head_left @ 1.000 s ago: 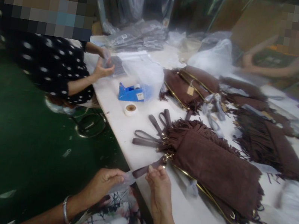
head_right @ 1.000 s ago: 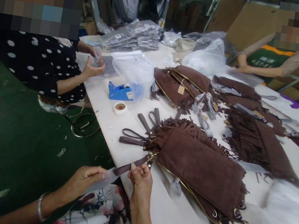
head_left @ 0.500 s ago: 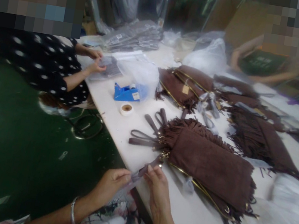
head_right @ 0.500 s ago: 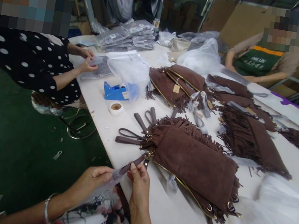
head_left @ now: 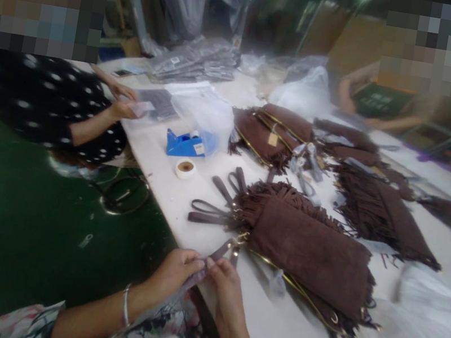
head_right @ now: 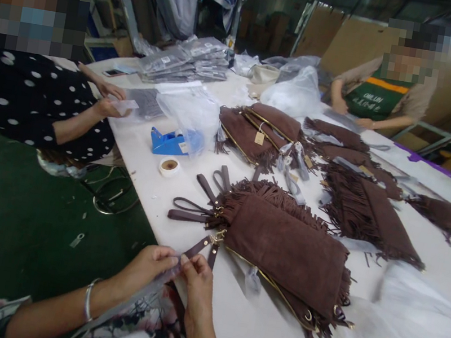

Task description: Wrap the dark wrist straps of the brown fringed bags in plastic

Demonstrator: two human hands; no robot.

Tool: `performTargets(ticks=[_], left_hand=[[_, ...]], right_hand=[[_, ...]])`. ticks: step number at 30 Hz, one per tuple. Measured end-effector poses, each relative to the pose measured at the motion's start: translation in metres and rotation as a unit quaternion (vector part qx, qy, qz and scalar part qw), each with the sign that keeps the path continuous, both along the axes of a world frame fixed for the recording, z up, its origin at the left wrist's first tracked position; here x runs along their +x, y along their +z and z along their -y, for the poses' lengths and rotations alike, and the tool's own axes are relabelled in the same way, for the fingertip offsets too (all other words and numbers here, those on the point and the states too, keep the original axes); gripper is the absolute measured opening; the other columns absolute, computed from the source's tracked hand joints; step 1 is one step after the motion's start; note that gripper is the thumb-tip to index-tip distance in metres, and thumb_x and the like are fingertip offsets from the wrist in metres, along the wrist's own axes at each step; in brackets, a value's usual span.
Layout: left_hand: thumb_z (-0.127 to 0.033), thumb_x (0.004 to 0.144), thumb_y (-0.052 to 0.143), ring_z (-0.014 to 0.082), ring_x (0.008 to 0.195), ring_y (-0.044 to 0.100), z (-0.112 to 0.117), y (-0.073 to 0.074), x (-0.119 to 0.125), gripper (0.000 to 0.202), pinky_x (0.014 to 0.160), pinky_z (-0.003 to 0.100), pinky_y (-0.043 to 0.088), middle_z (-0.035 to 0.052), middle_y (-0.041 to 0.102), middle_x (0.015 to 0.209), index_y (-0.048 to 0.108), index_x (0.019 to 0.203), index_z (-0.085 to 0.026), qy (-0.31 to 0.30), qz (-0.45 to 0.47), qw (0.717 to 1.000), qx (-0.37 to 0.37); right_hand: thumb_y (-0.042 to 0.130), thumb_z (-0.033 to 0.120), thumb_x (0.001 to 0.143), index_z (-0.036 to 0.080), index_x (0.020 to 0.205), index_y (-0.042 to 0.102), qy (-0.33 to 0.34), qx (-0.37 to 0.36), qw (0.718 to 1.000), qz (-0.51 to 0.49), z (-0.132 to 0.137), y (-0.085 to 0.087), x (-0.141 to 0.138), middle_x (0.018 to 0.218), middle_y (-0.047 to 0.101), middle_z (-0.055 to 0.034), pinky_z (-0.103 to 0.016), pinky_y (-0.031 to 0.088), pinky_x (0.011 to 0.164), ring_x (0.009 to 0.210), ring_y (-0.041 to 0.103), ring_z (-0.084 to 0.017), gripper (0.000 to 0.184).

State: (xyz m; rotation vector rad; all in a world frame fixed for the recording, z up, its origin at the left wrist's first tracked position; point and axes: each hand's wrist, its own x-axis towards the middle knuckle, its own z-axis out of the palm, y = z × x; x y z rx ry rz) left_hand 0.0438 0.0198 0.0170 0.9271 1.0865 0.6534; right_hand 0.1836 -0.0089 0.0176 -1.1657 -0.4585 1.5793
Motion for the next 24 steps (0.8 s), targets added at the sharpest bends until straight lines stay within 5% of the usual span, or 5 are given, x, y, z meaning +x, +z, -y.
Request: performTargets(ticks=[3,8,11,16,24], left_hand=[[-0.037,0.078,0.066,0.0128,0.055,0.054,-0.014,0.0,0.005,0.027,0.053,0.023,0.037,0.0051,0.063,0.064,0.065,0.074,-0.01,-0.022,-0.017,1.0,0.014],[-0.035,0.078,0.064,0.0126,0.055,0.054,-0.03,0.012,-0.008,0.024,0.054,0.023,0.037,0.0036,0.063,0.062,0.062,0.07,-0.013,-0.072,-0.057,0.995,0.037],[-0.035,0.079,0.062,0.0136,0.057,0.055,-0.034,0.016,-0.021,0.024,0.056,0.023,0.038,0.0038,0.064,0.064,0.063,0.071,-0.012,-0.096,-0.081,0.99,0.059],[-0.036,0.079,0.062,0.015,0.06,0.055,-0.036,0.017,-0.024,0.026,0.056,0.024,0.038,0.0043,0.065,0.066,0.066,0.074,-0.011,-0.106,-0.105,0.987,0.061],[-0.052,0.085,0.057,0.0172,0.065,0.054,-0.045,0.01,0.021,0.044,0.061,0.027,0.039,0.0062,0.064,0.07,0.069,0.074,-0.011,-0.09,-0.075,0.986,0.117]], right_hand=[[0.077,0.043,0.072,0.017,0.08,0.061,-0.014,0.003,1.0,0.007,-0.003,-0.002,0.006,0.073,0.067,-0.0012,-0.026,0.049,0.064,0.065,0.061,-0.015,0.031],[0.081,0.041,0.068,0.022,0.104,0.062,-0.189,-0.046,0.981,-0.013,-0.018,-0.005,0.022,0.109,0.068,-0.0053,-0.027,0.053,0.074,0.09,0.066,-0.018,0.045],[0.082,0.038,0.067,0.023,0.1,0.062,-0.233,-0.059,0.969,-0.052,-0.028,-0.007,0.025,0.104,0.069,-0.0027,-0.023,0.053,0.069,0.084,0.066,-0.014,0.042],[0.087,0.036,0.06,0.02,0.088,0.063,-0.248,-0.077,0.963,-0.073,-0.037,-0.009,0.024,0.079,0.066,0.0045,-0.014,0.043,0.048,0.056,0.055,-0.005,0.039],[0.084,0.041,0.064,0.019,0.091,0.068,-0.197,-0.061,0.978,-0.026,-0.03,-0.013,0.034,0.086,0.068,0.0008,-0.019,0.045,0.05,0.061,0.057,-0.008,0.038]])
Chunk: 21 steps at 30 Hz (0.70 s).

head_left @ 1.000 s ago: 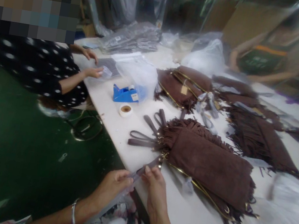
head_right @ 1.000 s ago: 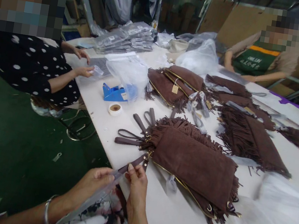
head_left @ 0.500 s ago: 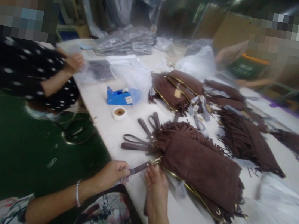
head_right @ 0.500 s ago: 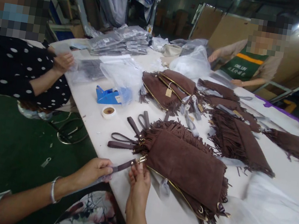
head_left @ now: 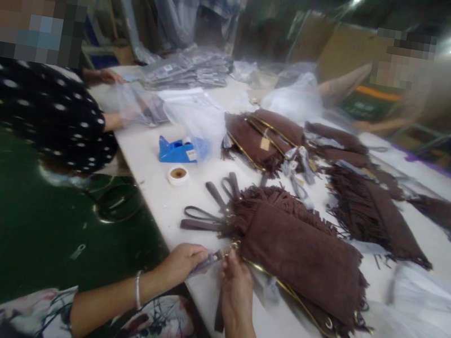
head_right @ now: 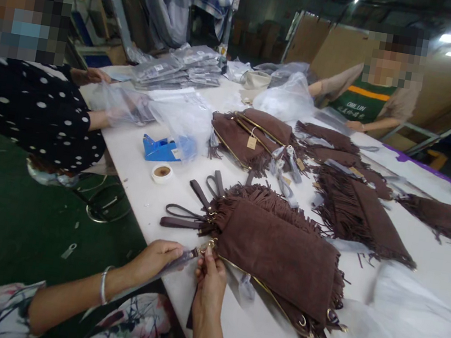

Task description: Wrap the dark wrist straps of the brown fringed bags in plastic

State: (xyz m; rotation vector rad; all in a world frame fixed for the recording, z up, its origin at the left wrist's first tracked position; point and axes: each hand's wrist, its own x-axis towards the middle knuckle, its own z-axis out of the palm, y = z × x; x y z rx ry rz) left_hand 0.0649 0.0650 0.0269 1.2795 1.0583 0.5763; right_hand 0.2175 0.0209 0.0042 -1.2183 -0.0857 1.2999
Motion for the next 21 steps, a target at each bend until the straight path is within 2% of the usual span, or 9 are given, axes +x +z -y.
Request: performTargets(ticks=[4,9,13,16,21], left_hand=[[-0.056,0.083,0.057,0.0181,0.067,0.053,-0.004,0.003,0.026,0.047,0.063,0.027,0.04,0.0055,0.063,0.069,0.067,0.07,-0.012,0.026,0.028,0.999,0.017],[-0.057,0.08,0.059,0.0189,0.067,0.055,-0.006,0.003,0.044,0.046,0.062,0.028,0.04,0.0043,0.063,0.068,0.069,0.073,-0.013,0.05,0.039,0.998,0.007],[-0.057,0.079,0.06,0.0178,0.066,0.053,-0.01,0.002,0.052,0.046,0.06,0.026,0.039,0.0048,0.064,0.07,0.069,0.078,-0.012,0.068,0.046,0.997,0.0],[-0.058,0.079,0.059,0.017,0.064,0.052,-0.013,0.003,0.057,0.047,0.058,0.026,0.038,0.0049,0.063,0.069,0.069,0.078,-0.012,0.069,0.047,0.997,0.001],[-0.056,0.08,0.058,0.0163,0.06,0.051,-0.017,0.003,0.062,0.044,0.056,0.026,0.036,0.0034,0.061,0.066,0.067,0.081,-0.013,0.057,0.039,0.998,-0.002]], right_hand=[[0.083,0.043,0.064,0.018,0.091,0.07,0.014,0.007,1.0,0.014,0.002,-0.001,0.003,0.084,0.068,-0.0003,-0.02,0.044,0.051,0.064,0.057,-0.01,0.038],[0.081,0.043,0.065,0.016,0.086,0.069,0.007,-0.006,0.997,0.074,0.002,-0.002,0.005,0.077,0.066,-0.0008,-0.02,0.042,0.05,0.064,0.056,-0.012,0.037],[0.073,0.047,0.074,0.019,0.098,0.067,0.004,0.012,0.994,0.112,0.009,-0.002,0.005,0.092,0.068,-0.0026,-0.02,0.045,0.053,0.072,0.06,-0.013,0.038],[0.073,0.046,0.074,0.021,0.108,0.063,0.01,0.023,0.992,0.12,0.017,0.0,0.002,0.099,0.069,-0.0035,-0.022,0.049,0.054,0.073,0.063,-0.015,0.043],[0.075,0.05,0.07,0.017,0.103,0.062,0.047,0.004,0.989,0.139,0.02,-0.003,-0.003,0.077,0.068,-0.0031,-0.023,0.046,0.043,0.053,0.058,-0.014,0.049]])
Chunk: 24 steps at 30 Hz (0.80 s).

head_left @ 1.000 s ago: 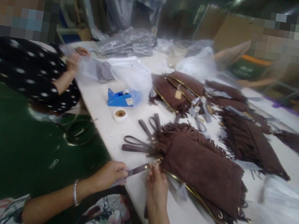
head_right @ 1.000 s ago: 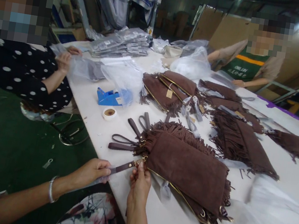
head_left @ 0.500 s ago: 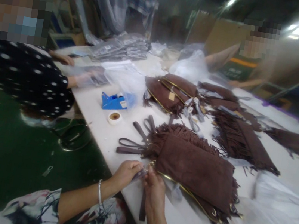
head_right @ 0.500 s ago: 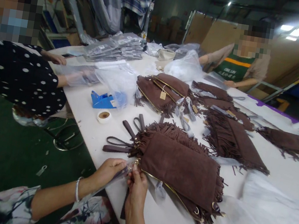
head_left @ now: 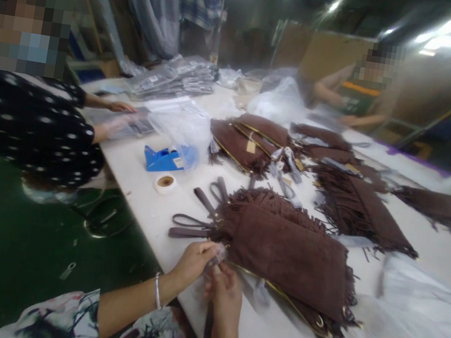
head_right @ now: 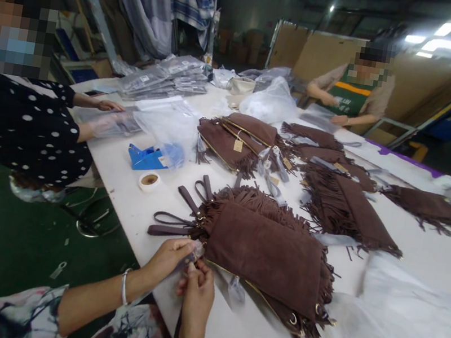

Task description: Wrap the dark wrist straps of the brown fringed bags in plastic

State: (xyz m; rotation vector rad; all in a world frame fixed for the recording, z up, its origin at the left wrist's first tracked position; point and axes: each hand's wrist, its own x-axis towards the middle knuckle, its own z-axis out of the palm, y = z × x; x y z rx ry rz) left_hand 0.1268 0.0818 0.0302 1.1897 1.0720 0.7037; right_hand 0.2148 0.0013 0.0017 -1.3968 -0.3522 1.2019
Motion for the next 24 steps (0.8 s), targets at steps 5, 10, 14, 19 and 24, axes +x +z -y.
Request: performTargets(ticks=[5,10,14,19,24], left_hand=[[-0.051,0.082,0.057,0.0149,0.063,0.049,-0.002,-0.004,-0.001,0.038,0.058,0.024,0.035,0.0021,0.059,0.069,0.063,0.076,-0.014,-0.004,-0.001,1.0,0.014],[-0.049,0.08,0.06,0.0129,0.059,0.045,-0.006,-0.002,-0.003,0.036,0.055,0.023,0.032,0.0004,0.055,0.064,0.058,0.068,-0.015,-0.013,0.012,1.0,-0.004],[-0.048,0.078,0.062,0.0123,0.058,0.047,-0.015,0.009,0.0,0.037,0.053,0.023,0.032,0.0033,0.059,0.067,0.064,0.074,-0.012,-0.053,0.038,0.997,-0.048],[-0.042,0.073,0.068,0.0124,0.06,0.052,-0.024,0.015,0.008,0.043,0.055,0.023,0.035,0.004,0.063,0.073,0.066,0.101,-0.01,-0.06,0.081,0.991,-0.087],[-0.04,0.07,0.069,0.011,0.057,0.048,-0.032,0.007,0.014,0.031,0.055,0.023,0.035,0.0009,0.058,0.065,0.067,0.083,-0.011,-0.066,0.06,0.995,-0.048]], right_hand=[[0.076,0.056,0.066,0.014,0.094,0.062,0.01,-0.023,0.998,-0.052,-0.005,0.0,-0.005,0.053,0.059,0.0021,-0.021,0.042,0.041,0.044,0.051,-0.012,0.052],[0.076,0.052,0.069,0.015,0.083,0.061,0.007,-0.002,0.998,-0.068,-0.003,0.002,-0.012,0.049,0.052,0.0053,-0.017,0.033,0.041,0.042,0.042,-0.007,0.042],[0.075,0.051,0.07,0.016,0.076,0.058,0.015,0.001,0.999,-0.051,-0.004,0.003,-0.014,0.048,0.051,0.0052,-0.018,0.03,0.042,0.042,0.039,-0.007,0.039],[0.071,0.05,0.074,0.017,0.072,0.056,0.051,0.016,0.998,-0.035,-0.001,0.009,-0.013,0.049,0.052,0.0042,-0.019,0.031,0.045,0.044,0.042,-0.008,0.036],[0.07,0.051,0.076,0.016,0.077,0.061,0.044,0.011,0.999,-0.019,0.002,0.009,-0.011,0.051,0.054,0.0031,-0.019,0.033,0.047,0.046,0.043,-0.009,0.036]])
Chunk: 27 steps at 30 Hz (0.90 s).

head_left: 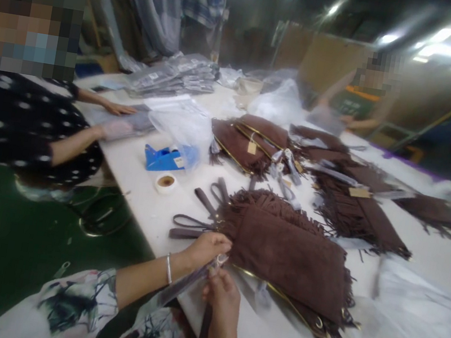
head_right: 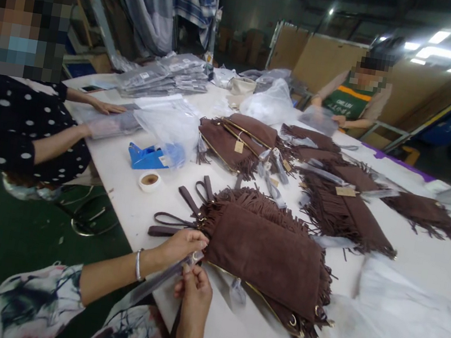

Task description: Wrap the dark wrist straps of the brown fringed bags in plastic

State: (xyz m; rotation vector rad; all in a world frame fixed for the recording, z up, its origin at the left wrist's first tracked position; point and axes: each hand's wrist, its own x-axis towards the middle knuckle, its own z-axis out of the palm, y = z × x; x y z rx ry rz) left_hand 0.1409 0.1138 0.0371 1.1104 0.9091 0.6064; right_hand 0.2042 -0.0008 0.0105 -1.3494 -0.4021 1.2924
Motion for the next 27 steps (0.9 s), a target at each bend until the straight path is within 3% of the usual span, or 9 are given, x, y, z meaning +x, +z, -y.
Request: performTargets(ticks=[3,15,20,23,27], left_hand=[[-0.037,0.072,0.066,0.0101,0.055,0.045,-0.003,-0.002,0.0,0.026,0.054,0.022,0.034,0.0004,0.057,0.064,0.064,0.077,-0.012,-0.019,-0.015,0.999,0.028],[-0.029,0.07,0.059,0.0117,0.053,0.045,-0.018,-0.004,0.001,0.014,0.051,0.023,0.031,-0.0019,0.053,0.058,0.059,0.067,-0.016,-0.103,-0.069,0.992,0.028],[-0.035,0.073,0.064,0.0111,0.056,0.043,-0.021,0.0,-0.005,0.023,0.054,0.024,0.031,-0.0027,0.05,0.058,0.059,0.063,-0.015,-0.126,-0.056,0.99,0.038],[-0.045,0.078,0.065,0.0116,0.062,0.048,-0.013,-0.001,-0.014,0.031,0.059,0.023,0.035,-0.0002,0.055,0.068,0.064,0.079,-0.014,-0.088,0.007,0.996,0.012],[-0.046,0.076,0.07,0.014,0.068,0.056,0.01,-0.008,-0.03,0.043,0.064,0.025,0.042,0.005,0.063,0.081,0.062,0.103,-0.014,-0.003,0.062,0.996,-0.063]], right_hand=[[0.067,0.054,0.077,0.016,0.078,0.062,-0.014,-0.001,1.0,0.01,0.0,-0.003,0.001,0.053,0.055,0.0024,-0.02,0.035,0.048,0.047,0.045,-0.01,0.038],[0.065,0.054,0.077,0.015,0.088,0.065,-0.109,-0.039,0.99,0.082,-0.008,-0.011,-0.005,0.055,0.055,0.0038,-0.021,0.038,0.047,0.049,0.048,-0.011,0.04],[0.066,0.052,0.078,0.016,0.088,0.063,-0.149,-0.031,0.986,0.065,-0.01,-0.009,-0.008,0.058,0.056,0.004,-0.02,0.039,0.048,0.051,0.048,-0.01,0.039],[0.067,0.051,0.077,0.016,0.087,0.062,-0.167,-0.026,0.985,0.028,-0.01,-0.008,-0.009,0.059,0.055,0.0046,-0.019,0.038,0.048,0.051,0.047,-0.009,0.037],[0.068,0.051,0.077,0.016,0.088,0.063,-0.165,-0.023,0.986,0.003,-0.008,-0.008,-0.011,0.06,0.054,0.0049,-0.019,0.039,0.05,0.054,0.047,-0.009,0.037]])
